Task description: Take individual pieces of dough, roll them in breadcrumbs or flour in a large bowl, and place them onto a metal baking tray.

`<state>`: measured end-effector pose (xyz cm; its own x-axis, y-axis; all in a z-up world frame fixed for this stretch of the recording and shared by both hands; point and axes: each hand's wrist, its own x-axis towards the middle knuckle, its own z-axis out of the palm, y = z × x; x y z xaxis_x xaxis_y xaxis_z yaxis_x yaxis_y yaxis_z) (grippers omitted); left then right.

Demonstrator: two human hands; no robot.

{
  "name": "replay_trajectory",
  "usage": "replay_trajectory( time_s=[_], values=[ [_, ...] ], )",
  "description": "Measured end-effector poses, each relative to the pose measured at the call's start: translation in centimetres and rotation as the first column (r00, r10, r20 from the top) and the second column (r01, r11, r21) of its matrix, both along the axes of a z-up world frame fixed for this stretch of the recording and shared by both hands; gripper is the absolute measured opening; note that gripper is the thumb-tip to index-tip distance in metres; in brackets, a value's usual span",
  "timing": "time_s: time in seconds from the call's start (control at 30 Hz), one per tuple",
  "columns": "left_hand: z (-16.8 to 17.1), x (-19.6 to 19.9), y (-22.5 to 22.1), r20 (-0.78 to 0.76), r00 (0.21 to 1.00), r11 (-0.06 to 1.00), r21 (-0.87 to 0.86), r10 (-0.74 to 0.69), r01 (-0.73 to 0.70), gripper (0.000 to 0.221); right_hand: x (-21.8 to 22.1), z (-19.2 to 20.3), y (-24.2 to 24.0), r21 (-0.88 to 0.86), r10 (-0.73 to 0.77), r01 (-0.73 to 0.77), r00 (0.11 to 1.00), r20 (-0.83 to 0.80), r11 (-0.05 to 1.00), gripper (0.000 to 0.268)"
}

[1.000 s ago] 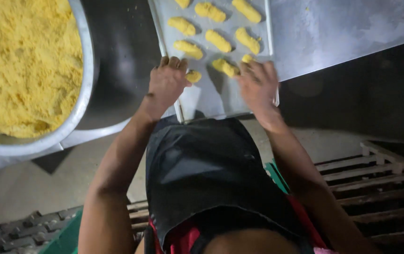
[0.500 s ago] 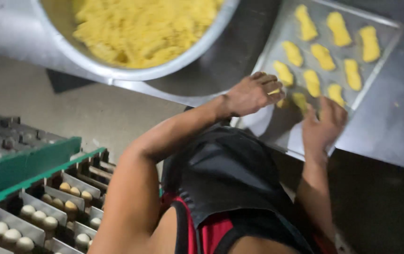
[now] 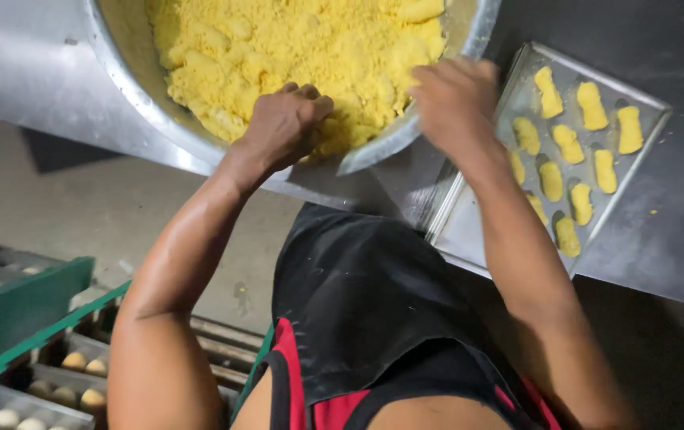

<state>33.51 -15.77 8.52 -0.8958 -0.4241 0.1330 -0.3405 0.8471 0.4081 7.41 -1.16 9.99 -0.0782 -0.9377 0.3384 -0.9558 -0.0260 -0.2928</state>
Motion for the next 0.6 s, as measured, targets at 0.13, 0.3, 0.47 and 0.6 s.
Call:
replay_trajectory(
  time_s=[0.13,0.3,0.47,0.6],
  values=[
    [-0.8,2.7,-4.0,-0.018,0.995,0.989,0.105,0.103,-0.1,0.029,3.1,-4.0,-6.1,0.311,0.012,0.057,0.976,-0.216,0.949,0.021],
    [-3.7,5.2,-8.3,-0.116,0.959,0.939,0.265,0.259,-0.221,0.031,1.5,-5.6,-7.0,0.461,-0.055,-0.041,0.98,0.192,0.886,0.03],
    [-4.4,4.0,-10.9,0.026,0.998,0.974,0.218,0.061,-0.066,0.02,-4.5,-4.6,-11.0,0.471,-0.299,-0.097,0.658,0.692,0.877,0.042],
    [-0.8,3.9,-13.5,-0.208,0.952,0.672,0.74,0.224,0.003,0.024,-9.2,-6.2,-14.2,0.48,-0.489,0.137,0.424,0.763,0.867,0.042]
  ],
)
